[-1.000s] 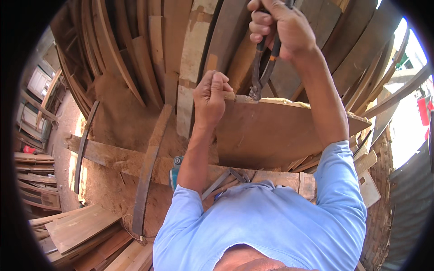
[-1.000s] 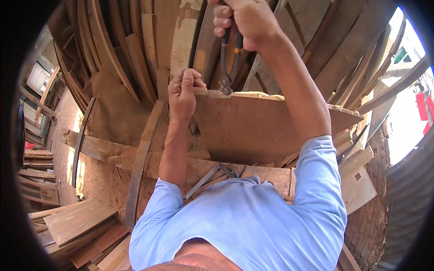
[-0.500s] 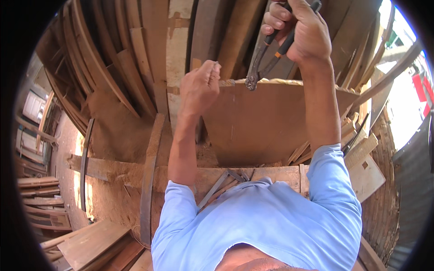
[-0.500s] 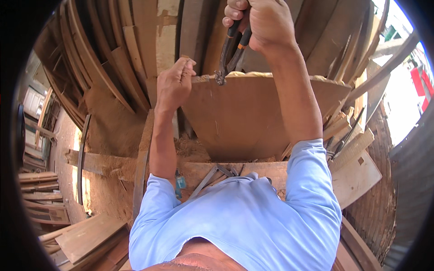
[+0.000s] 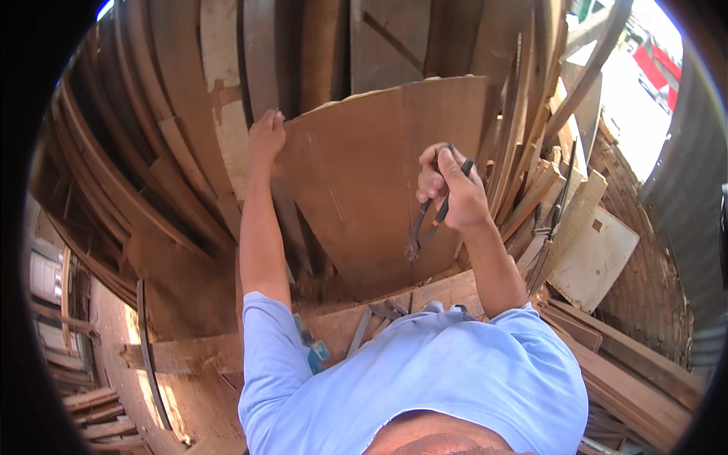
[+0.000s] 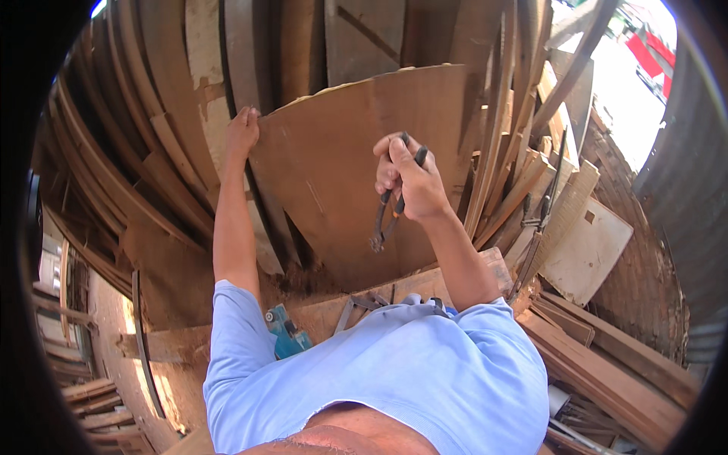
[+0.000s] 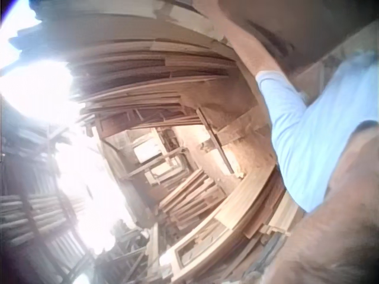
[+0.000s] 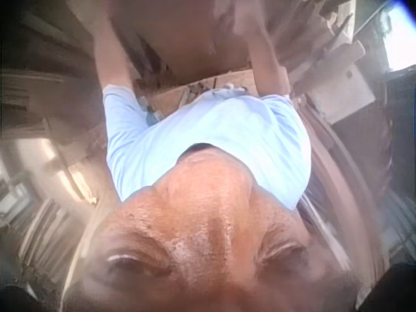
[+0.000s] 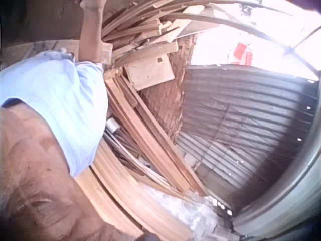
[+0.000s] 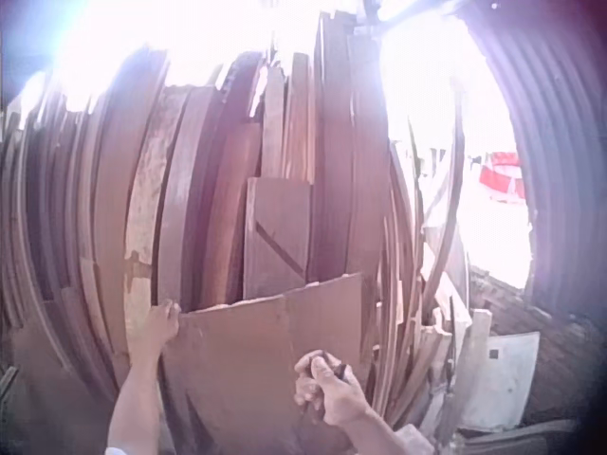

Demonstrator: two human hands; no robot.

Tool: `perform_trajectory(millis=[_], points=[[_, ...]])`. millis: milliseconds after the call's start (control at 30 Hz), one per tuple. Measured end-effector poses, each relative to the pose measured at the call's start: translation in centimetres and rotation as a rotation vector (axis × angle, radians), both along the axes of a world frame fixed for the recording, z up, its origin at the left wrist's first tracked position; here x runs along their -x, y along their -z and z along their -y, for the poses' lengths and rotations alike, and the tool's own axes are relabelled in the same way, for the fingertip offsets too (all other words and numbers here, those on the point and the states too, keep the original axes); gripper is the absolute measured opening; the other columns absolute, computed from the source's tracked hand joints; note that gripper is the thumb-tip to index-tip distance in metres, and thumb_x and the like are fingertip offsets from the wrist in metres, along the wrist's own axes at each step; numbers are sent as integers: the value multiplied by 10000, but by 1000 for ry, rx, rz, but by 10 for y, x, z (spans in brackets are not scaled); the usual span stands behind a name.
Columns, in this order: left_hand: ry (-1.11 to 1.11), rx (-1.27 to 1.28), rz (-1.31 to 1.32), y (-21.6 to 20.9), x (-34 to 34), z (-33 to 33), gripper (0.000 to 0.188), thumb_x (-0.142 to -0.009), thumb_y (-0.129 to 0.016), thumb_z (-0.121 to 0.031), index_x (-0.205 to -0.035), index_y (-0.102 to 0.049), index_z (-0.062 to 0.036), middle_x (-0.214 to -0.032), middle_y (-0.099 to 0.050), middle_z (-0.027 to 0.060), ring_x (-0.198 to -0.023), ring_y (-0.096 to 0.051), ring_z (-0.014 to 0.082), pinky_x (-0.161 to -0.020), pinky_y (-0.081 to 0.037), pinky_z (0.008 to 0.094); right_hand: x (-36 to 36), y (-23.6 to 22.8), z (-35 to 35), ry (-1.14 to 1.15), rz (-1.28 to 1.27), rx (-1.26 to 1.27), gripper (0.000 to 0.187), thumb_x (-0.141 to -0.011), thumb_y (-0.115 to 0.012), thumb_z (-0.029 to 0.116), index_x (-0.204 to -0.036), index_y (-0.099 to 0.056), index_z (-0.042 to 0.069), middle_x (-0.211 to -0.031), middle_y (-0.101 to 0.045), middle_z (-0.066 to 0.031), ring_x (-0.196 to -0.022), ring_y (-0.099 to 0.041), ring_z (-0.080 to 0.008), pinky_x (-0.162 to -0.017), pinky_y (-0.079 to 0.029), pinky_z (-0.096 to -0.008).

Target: The person uses a pair of pliers to remove small staples from the edge of a curved wood panel, then picks up and moves the panel among other wooden boards.

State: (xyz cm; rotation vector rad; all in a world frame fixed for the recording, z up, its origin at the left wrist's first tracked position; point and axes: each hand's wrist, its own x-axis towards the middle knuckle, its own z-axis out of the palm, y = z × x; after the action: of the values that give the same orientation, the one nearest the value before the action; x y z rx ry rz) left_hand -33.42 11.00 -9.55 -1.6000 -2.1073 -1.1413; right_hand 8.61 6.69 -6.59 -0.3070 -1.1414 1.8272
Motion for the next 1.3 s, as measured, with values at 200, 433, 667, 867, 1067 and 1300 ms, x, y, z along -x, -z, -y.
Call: perform_trajectory(millis=[200,433,667,867,1067,1300], points=[[44,23,-45,19,43,-51,356,-1037,-465,-307,-1059,-685,-27,-1043,-717,221,-1035,-667,426,-912,-506,494,-51,21,-8,210,40,68,295,-1096,-495,319,-1044,-577,41,-702,-462,27,-615,-473,-91,-583,-467,-283],[-44,-324,-84,42,-4,43,251,-1019,-540,-222,-1073,-738,-79,-1042,-728,152,-1000,-676,356,-905,-509,471,-31,44,-9,190,-3,152,287,-1097,-482,322,-1051,-576,54,-695,-454,34,-622,-484,-109,-602,-479,-319],[322,-35,739,143,-225,197,288,-1059,-529,-231,-1102,-729,-29,-1080,-723,89,-1004,-671,197,-923,-506,318,22,77,-2,123,58,305,276,-1088,-495,349,-1042,-564,86,-708,-447,25,-634,-477,-137,-634,-462,-367],[289,-161,1667,206,-254,248,433,-1087,-507,-368,-1277,-634,0,-1016,-715,71,-916,-675,137,-816,-583,301,91,110,36,17,167,396,254,-1078,-523,336,-1002,-562,97,-708,-464,30,-635,-494,-125,-613,-471,-341],[326,-59,1862,197,-254,277,382,-1077,-528,-349,-1207,-656,-13,-949,-708,79,-716,-666,126,-669,-592,273,105,137,64,-60,232,426,259,-1069,-540,360,-1004,-570,111,-721,-477,35,-664,-497,-136,-655,-471,-355],[394,33,2089,224,-252,295,347,-1067,-539,-317,-1178,-647,-6,-915,-702,100,-672,-662,142,-623,-598,280,92,137,83,-174,301,446,319,-1063,-547,385,-1252,-588,131,-962,-660,-39,-852,-607,-173,-779,-494,-359]])
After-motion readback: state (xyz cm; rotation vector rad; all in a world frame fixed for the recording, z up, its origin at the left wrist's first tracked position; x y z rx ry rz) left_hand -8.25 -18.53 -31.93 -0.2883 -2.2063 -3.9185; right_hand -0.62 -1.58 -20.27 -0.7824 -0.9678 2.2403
